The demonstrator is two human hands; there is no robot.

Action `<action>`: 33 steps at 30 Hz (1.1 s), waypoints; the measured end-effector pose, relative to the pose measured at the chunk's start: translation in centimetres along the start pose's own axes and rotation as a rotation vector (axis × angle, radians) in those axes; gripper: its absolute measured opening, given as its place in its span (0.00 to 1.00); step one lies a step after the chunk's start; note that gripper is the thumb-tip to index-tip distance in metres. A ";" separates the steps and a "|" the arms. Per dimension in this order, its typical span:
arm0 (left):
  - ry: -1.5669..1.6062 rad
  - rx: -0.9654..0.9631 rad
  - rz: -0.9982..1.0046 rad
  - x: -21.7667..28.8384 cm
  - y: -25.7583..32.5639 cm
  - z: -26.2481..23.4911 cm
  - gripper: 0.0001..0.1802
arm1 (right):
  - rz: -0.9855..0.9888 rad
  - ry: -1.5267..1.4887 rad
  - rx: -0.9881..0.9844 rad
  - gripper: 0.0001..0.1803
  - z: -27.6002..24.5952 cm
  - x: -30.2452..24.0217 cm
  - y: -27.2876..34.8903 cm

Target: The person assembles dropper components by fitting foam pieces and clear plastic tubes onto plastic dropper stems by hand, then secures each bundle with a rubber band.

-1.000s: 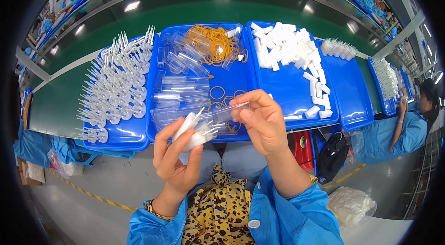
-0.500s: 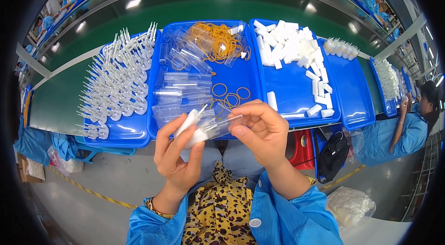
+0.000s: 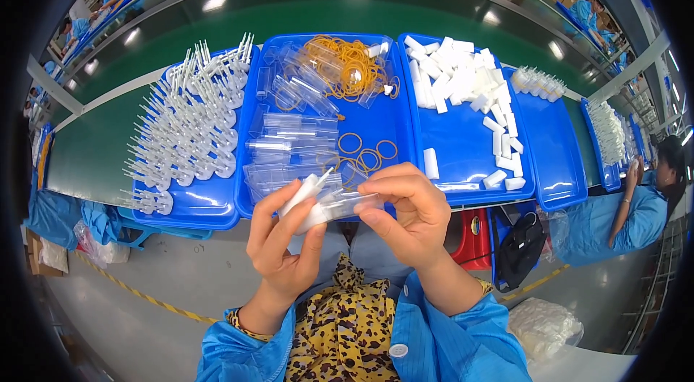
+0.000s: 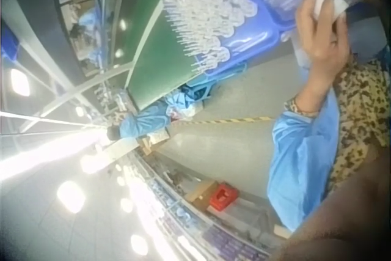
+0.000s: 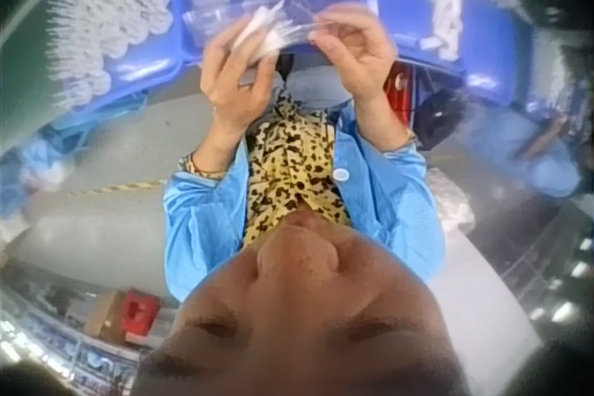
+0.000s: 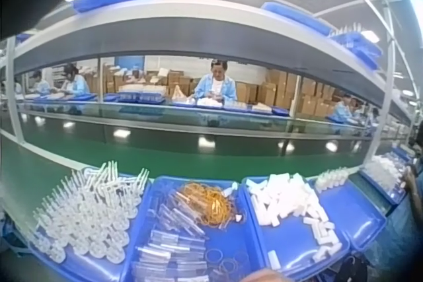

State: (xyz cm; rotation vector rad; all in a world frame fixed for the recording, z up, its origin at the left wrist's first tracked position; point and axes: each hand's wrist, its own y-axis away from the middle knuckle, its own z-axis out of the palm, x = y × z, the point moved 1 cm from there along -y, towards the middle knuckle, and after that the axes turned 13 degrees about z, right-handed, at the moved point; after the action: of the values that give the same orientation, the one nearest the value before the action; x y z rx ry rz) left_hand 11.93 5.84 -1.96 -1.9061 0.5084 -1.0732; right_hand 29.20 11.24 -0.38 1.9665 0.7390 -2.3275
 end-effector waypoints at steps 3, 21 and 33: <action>-0.020 -0.032 0.026 0.0 0.1 -0.1 0.17 | -0.052 0.040 -0.016 0.15 -0.2 0.1 -0.1; 0.024 -0.107 0.013 0.6 -0.8 -0.3 0.20 | -0.016 0.261 0.066 0.21 0.0 1.2 -0.1; 0.043 -0.077 0.104 -0.3 1.1 1.6 0.27 | -0.052 0.651 0.086 0.53 1.6 0.4 -0.8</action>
State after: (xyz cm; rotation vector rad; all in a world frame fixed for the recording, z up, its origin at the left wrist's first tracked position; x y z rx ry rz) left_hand 13.17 6.21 -3.46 -1.9044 0.6740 -1.0423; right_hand 27.42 11.46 -0.33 2.8054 0.7109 -1.7419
